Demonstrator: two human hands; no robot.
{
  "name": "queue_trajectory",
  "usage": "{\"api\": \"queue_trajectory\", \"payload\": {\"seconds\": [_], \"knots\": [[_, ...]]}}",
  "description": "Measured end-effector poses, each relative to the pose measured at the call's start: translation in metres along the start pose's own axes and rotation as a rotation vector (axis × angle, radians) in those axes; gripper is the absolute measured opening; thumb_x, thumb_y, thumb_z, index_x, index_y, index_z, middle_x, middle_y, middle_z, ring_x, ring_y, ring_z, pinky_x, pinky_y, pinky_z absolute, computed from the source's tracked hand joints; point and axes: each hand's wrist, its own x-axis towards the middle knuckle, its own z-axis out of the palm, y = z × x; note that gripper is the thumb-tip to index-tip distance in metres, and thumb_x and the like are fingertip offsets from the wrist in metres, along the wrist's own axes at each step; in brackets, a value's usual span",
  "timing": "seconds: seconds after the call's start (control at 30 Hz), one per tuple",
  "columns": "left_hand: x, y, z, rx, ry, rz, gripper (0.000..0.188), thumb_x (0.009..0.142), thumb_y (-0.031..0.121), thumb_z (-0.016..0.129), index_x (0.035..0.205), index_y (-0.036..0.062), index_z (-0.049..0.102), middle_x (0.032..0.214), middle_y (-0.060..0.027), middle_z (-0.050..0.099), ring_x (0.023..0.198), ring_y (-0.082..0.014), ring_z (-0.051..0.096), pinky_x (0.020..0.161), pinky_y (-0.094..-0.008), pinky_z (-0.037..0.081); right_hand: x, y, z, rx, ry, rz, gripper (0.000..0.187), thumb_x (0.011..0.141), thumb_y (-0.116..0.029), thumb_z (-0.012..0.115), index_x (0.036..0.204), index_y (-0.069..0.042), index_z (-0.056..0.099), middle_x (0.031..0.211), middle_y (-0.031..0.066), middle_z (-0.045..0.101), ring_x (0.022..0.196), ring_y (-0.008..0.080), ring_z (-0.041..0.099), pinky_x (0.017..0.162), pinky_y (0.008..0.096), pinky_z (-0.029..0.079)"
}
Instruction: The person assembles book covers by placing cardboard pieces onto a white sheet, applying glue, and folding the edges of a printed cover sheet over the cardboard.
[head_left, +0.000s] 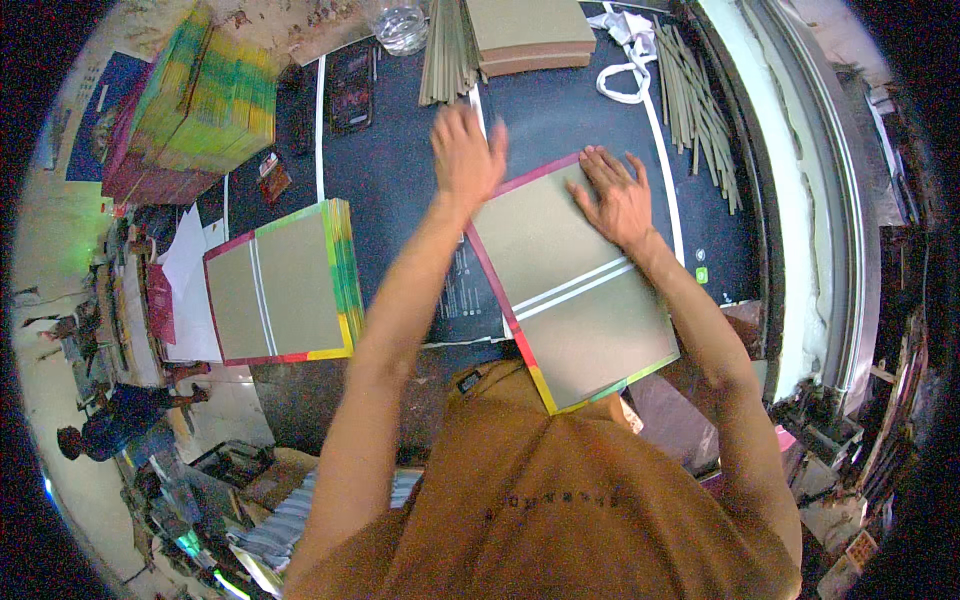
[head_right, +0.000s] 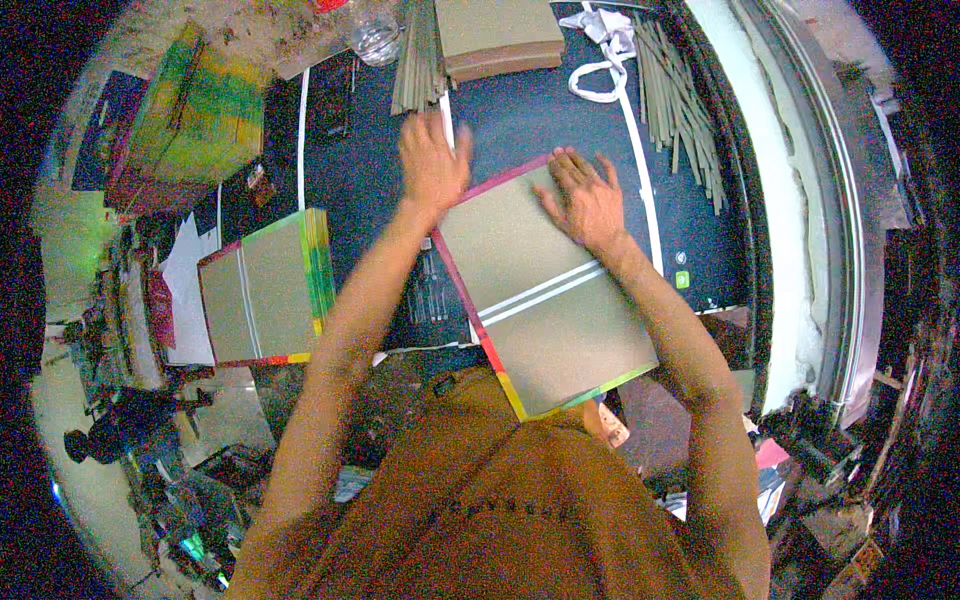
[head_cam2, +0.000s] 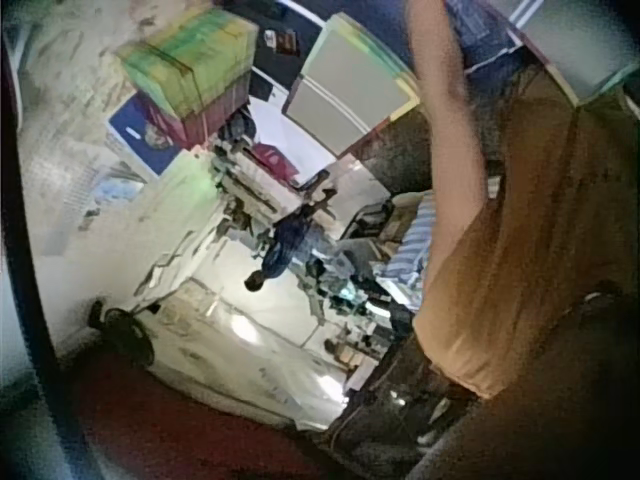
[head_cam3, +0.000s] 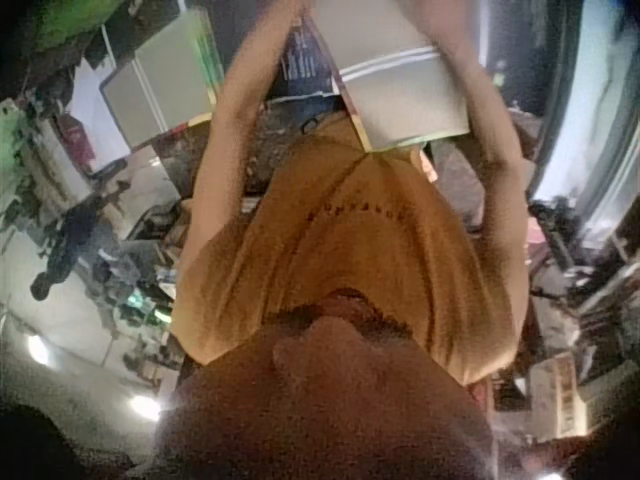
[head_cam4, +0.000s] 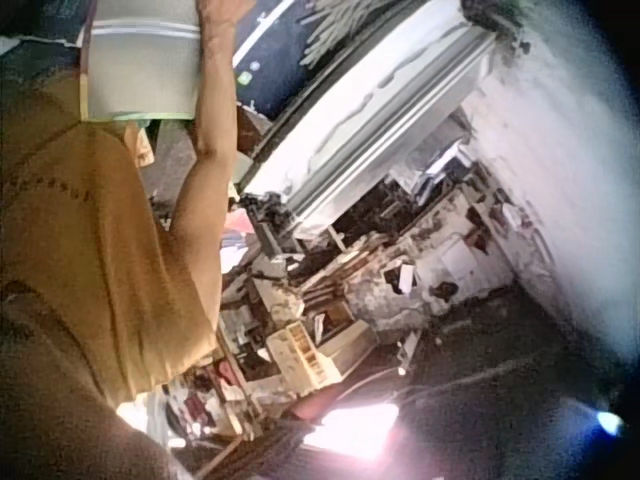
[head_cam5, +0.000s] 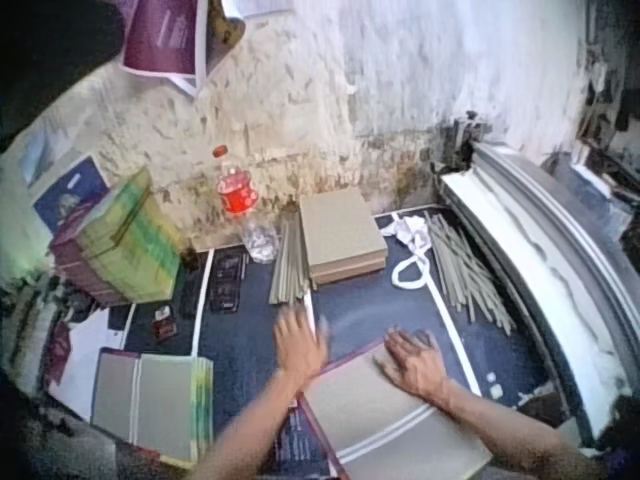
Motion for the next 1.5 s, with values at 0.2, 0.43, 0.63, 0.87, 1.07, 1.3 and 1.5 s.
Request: {"api": "queue_trajectory", "payload": {"seconds": [0.2, 0.43, 0.63, 0.87, 1.07, 1.3, 1.5], "knots": [[-0.011, 0.014, 0.009, -0.035, 0.030, 0.033, 0.058, 0.100, 0.037, 0.054, 0.136, -0.0090, 0.051, 0.145, -0.0293, 0.045, 0.142, -0.0476, 0.034, 0.117, -0.0604, 0.027, 0.002, -0.066, 0.001, -0.083, -0.010, -0.069, 0.073, 0.099, -0.056, 0.050, 0.150, -0.004, 0.047, 0.154, 0.0155, 0.049, 0.151, 0.0265, 0.035, 0.123, 0.0557, 0.017], [-0.012, 0.015, 0.006, 0.042, -0.108, 0.094, 0.070, 0.101, 0.049, 0.051, 0.142, -0.0079, 0.049, 0.156, -0.0288, 0.037, 0.149, -0.0461, 0.026, 0.120, -0.0593, 0.022, -0.019, -0.050, -0.021, 0.011, 0.002, 0.171, 0.059, 0.099, -0.055, 0.053, 0.137, -0.011, 0.061, 0.133, 0.0122, 0.066, 0.142, 0.0276, 0.046, 0.121, 0.0630, 0.008], [-0.024, 0.014, 0.007, -0.003, -0.028, 0.083, 0.065, 0.101, 0.047, 0.054, 0.137, -0.0066, 0.051, 0.151, -0.0282, 0.042, 0.145, -0.0450, 0.033, 0.118, -0.0583, 0.027, -0.152, -0.002, -0.079, 0.332, 0.131, 0.680, 0.028, 0.095, -0.028, 0.073, 0.092, -0.001, 0.073, 0.081, 0.0190, 0.071, 0.072, 0.0318, 0.069, 0.067, 0.0400, 0.053], [-0.016, 0.004, 0.003, -0.392, 0.090, 0.193, 0.038, 0.101, 0.034, 0.058, 0.122, 0.0025, 0.061, 0.122, -0.0170, 0.061, 0.117, -0.0361, 0.054, 0.102, -0.0490, 0.040, -0.327, -0.032, -0.053, 1.497, -0.124, 1.341, 0.040, 0.097, -0.028, 0.072, 0.125, -0.003, 0.059, 0.100, 0.0098, 0.070, 0.092, 0.0205, 0.066, 0.079, 0.0344, 0.054], [-0.048, 0.031, -0.069, -0.741, -0.028, -0.057, 0.039, 0.095, 0.027, 0.069, 0.123, 0.0014, 0.060, 0.123, -0.0204, 0.061, 0.114, -0.0371, 0.058, 0.098, -0.0472, 0.045, -0.269, -0.067, -0.042, 1.564, -0.097, 1.159, 0.028, 0.093, -0.030, 0.076, 0.085, -0.004, 0.067, 0.056, 0.0045, 0.062, 0.040, 0.0116, 0.052, 0.041, 0.0260, 0.038], [-0.179, 0.106, -0.190, -0.523, -0.432, 0.336, 0.056, 0.079, 0.035, 0.081, 0.121, 0.0067, 0.059, 0.122, -0.0115, 0.056, 0.119, -0.0343, 0.053, 0.099, -0.0519, 0.041, -0.179, -0.093, -0.076, 1.483, -0.089, 1.182, 0.031, 0.093, -0.020, 0.075, 0.069, -0.003, 0.064, 0.050, 0.0109, 0.059, 0.033, 0.0136, 0.047, 0.035, 0.0261, 0.036], [-0.202, 0.084, -0.192, -0.472, -0.037, 0.361, 0.023, 0.080, 0.016, 0.077, 0.101, 0.0084, 0.071, 0.104, -0.0047, 0.064, 0.099, -0.0251, 0.063, 0.083, -0.0473, 0.045, -0.150, -0.117, -0.100, 1.543, -0.013, 1.090, 0.030, 0.092, -0.020, 0.076, 0.075, 0.004, 0.070, 0.058, 0.0100, 0.064, 0.040, 0.0167, 0.057, 0.039, 0.0278, 0.043]]}}
